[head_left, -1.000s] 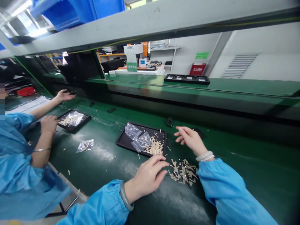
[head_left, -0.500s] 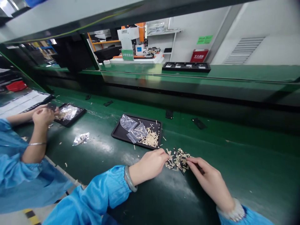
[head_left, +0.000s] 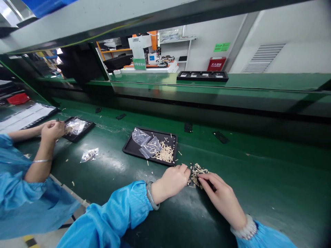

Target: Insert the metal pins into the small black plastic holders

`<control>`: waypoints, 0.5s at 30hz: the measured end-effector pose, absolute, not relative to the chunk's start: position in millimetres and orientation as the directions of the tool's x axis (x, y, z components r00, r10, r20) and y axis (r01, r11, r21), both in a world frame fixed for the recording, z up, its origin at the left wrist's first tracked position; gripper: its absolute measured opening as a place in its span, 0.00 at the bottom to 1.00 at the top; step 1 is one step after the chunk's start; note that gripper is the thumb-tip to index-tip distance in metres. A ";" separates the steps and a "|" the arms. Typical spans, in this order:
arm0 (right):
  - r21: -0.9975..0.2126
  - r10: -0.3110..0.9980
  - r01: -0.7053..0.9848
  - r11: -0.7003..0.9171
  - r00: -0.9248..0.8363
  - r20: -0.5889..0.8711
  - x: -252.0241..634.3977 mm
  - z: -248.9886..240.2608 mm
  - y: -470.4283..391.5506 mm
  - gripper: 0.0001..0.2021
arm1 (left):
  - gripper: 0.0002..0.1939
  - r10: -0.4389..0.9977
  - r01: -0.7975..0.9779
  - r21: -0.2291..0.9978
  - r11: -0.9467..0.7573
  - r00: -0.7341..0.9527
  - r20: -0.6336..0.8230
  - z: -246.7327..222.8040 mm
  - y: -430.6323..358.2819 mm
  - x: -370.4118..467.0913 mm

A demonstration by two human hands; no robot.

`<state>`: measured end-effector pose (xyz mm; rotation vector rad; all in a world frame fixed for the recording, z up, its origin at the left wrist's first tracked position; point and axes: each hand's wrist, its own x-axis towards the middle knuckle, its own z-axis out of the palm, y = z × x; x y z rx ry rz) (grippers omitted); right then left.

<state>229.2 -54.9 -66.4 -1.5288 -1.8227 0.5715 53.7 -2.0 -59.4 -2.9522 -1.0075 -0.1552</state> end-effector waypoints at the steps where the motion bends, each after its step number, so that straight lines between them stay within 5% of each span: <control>1: -0.718 0.972 0.663 0.213 -0.069 0.225 228.8 -66.2 -54.5 0.09 | 0.06 0.608 0.611 0.018 -0.791 0.783 0.130 -58.9 -1.5 52.1; 6: -0.832 0.986 0.538 0.134 0.011 0.165 222.6 -63.2 -51.6 0.12 | 0.11 0.587 0.579 0.129 -0.805 0.745 0.318 -57.8 -3.0 47.3; 15: -0.970 0.983 0.164 -0.180 -0.004 -0.183 211.8 -45.1 -51.2 0.16 | 0.13 0.680 0.389 0.593 -0.705 0.610 0.408 -48.7 -15.2 46.8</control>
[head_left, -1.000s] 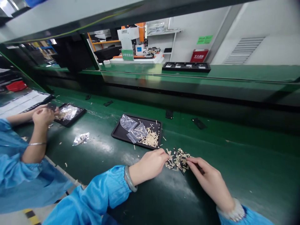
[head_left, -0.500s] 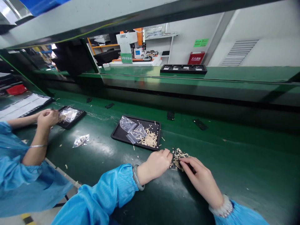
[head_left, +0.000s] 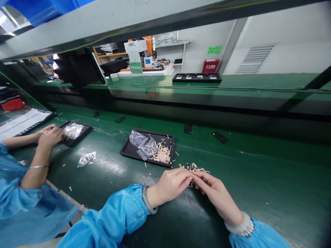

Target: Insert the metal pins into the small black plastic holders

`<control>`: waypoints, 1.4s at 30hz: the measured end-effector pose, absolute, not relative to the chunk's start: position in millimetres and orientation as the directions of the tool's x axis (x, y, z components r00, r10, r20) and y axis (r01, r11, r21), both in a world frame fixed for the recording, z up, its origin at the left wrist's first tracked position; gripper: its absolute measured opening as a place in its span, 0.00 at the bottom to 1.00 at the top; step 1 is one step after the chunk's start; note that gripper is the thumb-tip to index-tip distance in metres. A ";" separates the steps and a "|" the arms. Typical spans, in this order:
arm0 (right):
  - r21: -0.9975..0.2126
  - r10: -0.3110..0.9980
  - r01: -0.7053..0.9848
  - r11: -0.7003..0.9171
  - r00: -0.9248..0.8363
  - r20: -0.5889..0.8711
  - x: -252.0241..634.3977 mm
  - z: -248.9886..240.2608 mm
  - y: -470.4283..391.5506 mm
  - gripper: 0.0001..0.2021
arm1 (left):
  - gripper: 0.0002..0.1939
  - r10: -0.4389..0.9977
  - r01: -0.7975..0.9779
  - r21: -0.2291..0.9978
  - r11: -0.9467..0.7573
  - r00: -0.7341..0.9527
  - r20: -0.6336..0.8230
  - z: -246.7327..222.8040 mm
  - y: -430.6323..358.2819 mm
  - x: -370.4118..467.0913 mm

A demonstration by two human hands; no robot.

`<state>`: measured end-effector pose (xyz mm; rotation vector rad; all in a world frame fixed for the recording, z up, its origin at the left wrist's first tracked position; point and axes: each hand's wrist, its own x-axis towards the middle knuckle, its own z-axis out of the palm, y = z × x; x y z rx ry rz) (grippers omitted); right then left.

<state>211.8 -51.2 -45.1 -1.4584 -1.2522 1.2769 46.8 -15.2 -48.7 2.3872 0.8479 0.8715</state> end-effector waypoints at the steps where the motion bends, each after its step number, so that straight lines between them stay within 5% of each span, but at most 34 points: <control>1: -0.971 0.980 0.135 -0.195 -0.006 -0.198 211.8 -44.6 -51.4 0.15 | 0.13 0.683 0.370 0.614 -0.698 0.602 0.414 -48.4 -15.7 47.0; 5: -0.984 0.991 0.112 -0.135 0.038 -0.132 211.6 -41.5 -52.7 0.13 | 0.11 0.751 0.325 0.740 -0.589 0.560 0.351 -45.9 -18.0 49.4; 9: -0.980 0.990 0.198 -0.035 0.142 -0.007 207.1 -34.0 -56.6 0.11 | 0.13 0.916 0.182 0.975 -0.124 0.398 0.042 -34.3 -24.3 54.7; 12: -0.973 0.982 0.229 0.008 0.182 0.051 199.1 -28.1 -60.0 0.08 | 0.15 0.903 0.009 0.985 0.172 0.398 -0.162 -22.4 -30.1 56.2; 16: -0.966 0.980 0.252 0.058 0.168 0.103 184.2 -21.8 -59.2 0.05 | 0.17 0.899 -0.105 0.945 0.310 0.356 -0.255 -11.0 -34.4 50.7; 23: -0.890 0.946 0.373 0.263 0.080 0.313 161.5 -11.6 -45.0 0.03 | 0.14 0.942 -0.125 0.966 0.228 0.280 -0.186 -6.8 -24.9 28.5; 28: -0.704 0.845 0.533 0.470 -0.041 0.533 155.5 -1.8 -33.0 0.06 | 0.06 0.957 0.192 0.942 -0.275 0.147 0.250 -3.1 -10.9 10.7; 32: -0.635 0.821 0.563 0.529 -0.149 0.552 153.2 1.3 -23.2 0.06 | 0.05 0.878 0.295 0.828 -0.476 0.206 0.432 -7.5 -5.8 0.2; 42: -0.519 0.768 0.608 0.601 -0.258 0.587 149.9 -2.9 -8.3 0.07 | 0.08 0.911 0.328 0.855 -0.401 0.242 0.335 1.9 -2.0 -13.0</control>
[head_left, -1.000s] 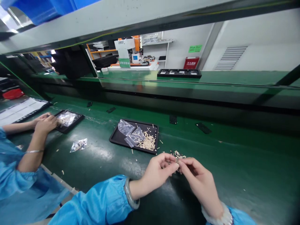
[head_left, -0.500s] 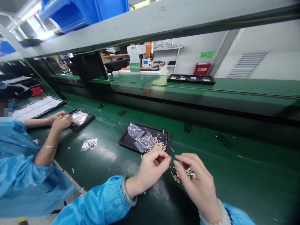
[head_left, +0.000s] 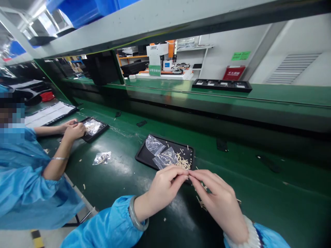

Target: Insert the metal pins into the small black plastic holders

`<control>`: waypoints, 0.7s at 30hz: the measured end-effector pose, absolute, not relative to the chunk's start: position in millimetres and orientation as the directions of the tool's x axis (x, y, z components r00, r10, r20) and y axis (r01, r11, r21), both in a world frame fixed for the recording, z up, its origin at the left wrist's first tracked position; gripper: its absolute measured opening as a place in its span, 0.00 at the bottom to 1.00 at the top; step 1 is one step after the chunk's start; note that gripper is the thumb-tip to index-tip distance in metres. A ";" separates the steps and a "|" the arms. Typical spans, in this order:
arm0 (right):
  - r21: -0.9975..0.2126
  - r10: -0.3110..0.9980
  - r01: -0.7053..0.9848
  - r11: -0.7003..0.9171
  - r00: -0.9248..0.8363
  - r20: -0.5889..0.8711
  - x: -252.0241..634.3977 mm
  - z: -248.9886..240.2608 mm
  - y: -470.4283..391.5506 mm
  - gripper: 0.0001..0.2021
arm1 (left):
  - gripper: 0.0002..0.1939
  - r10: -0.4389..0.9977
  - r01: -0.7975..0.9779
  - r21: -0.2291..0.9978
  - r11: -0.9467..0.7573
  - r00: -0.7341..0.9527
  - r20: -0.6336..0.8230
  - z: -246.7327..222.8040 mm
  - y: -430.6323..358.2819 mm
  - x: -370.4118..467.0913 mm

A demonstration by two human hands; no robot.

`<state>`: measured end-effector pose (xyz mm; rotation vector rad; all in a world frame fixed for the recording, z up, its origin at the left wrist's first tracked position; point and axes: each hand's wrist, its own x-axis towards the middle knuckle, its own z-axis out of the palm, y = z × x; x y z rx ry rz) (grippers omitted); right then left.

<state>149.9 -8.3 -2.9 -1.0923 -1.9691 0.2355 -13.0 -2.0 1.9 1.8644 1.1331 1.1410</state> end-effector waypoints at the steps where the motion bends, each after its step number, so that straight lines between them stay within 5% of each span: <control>1: -0.519 0.767 0.605 0.604 -0.263 0.585 149.0 -2.7 -7.3 0.07 | 0.07 0.928 0.325 0.874 -0.362 0.218 0.303 2.6 -1.1 -13.5; 16: -0.779 0.919 0.489 0.393 -0.219 0.327 144.1 -2.4 -5.4 0.05 | 0.04 0.977 0.243 0.954 -0.177 0.163 0.140 1.0 2.6 -12.3; 21: -0.747 0.889 0.488 0.452 -0.173 0.424 144.8 -0.8 -7.4 0.03 | 0.04 0.970 0.267 0.939 -0.215 0.173 0.173 2.1 1.8 -13.1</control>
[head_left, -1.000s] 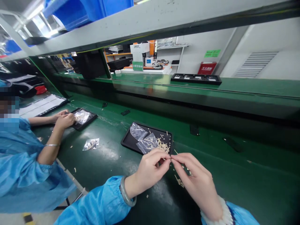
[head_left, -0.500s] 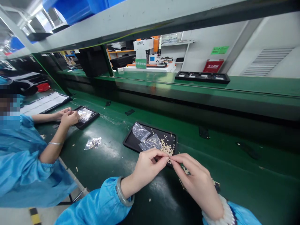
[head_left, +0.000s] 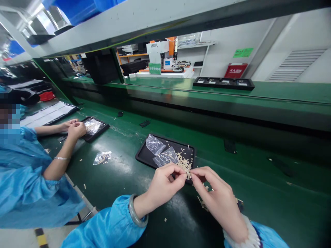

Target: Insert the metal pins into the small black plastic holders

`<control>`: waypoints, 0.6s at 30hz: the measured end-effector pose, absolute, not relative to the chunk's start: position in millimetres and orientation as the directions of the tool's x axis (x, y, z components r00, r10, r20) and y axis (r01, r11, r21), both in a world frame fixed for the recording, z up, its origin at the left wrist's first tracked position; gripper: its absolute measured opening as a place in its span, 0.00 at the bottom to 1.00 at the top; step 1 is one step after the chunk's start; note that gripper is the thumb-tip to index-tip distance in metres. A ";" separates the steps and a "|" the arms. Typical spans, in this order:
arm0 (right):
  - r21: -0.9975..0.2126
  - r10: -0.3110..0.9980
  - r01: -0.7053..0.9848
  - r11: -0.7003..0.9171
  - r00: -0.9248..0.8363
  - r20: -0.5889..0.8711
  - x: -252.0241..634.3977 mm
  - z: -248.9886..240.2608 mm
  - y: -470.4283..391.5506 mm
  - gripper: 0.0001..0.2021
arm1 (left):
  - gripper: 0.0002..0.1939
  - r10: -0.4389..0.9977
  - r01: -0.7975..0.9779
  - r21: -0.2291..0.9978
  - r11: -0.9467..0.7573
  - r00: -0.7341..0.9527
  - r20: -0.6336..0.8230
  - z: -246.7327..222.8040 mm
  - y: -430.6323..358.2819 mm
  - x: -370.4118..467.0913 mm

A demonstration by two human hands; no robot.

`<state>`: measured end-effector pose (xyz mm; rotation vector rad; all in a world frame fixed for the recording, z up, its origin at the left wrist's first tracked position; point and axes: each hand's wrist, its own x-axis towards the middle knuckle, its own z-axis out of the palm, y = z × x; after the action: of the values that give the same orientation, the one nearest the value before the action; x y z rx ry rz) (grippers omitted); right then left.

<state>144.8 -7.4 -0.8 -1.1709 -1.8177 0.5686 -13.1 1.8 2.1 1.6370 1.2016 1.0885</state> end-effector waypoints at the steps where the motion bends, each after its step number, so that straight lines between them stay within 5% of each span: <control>1: -0.731 0.874 0.490 0.474 -0.165 0.456 144.9 -0.6 -8.3 0.03 | 0.04 0.967 0.287 0.929 -0.232 0.166 0.190 1.8 1.5 -13.3; 6: -0.675 0.839 0.509 0.535 -0.221 0.498 144.6 -2.2 -10.3 0.04 | 0.04 0.910 0.386 0.824 -0.415 0.190 0.369 -0.2 0.0 -15.0; 11: -0.638 0.814 0.511 0.576 -0.283 0.507 145.8 -1.9 -6.3 0.08 | 0.06 0.743 0.480 0.573 -0.664 0.338 0.578 1.6 0.5 -21.7; 18: -0.478 0.755 0.617 0.625 -0.320 0.573 145.4 -3.1 -5.3 0.08 | 0.12 0.673 0.603 0.342 -0.721 0.492 0.552 5.6 -1.2 -27.5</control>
<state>145.4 -5.3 -3.1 -1.0743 -2.0434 0.2173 -27.5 -1.2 5.6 2.6229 1.1255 1.0420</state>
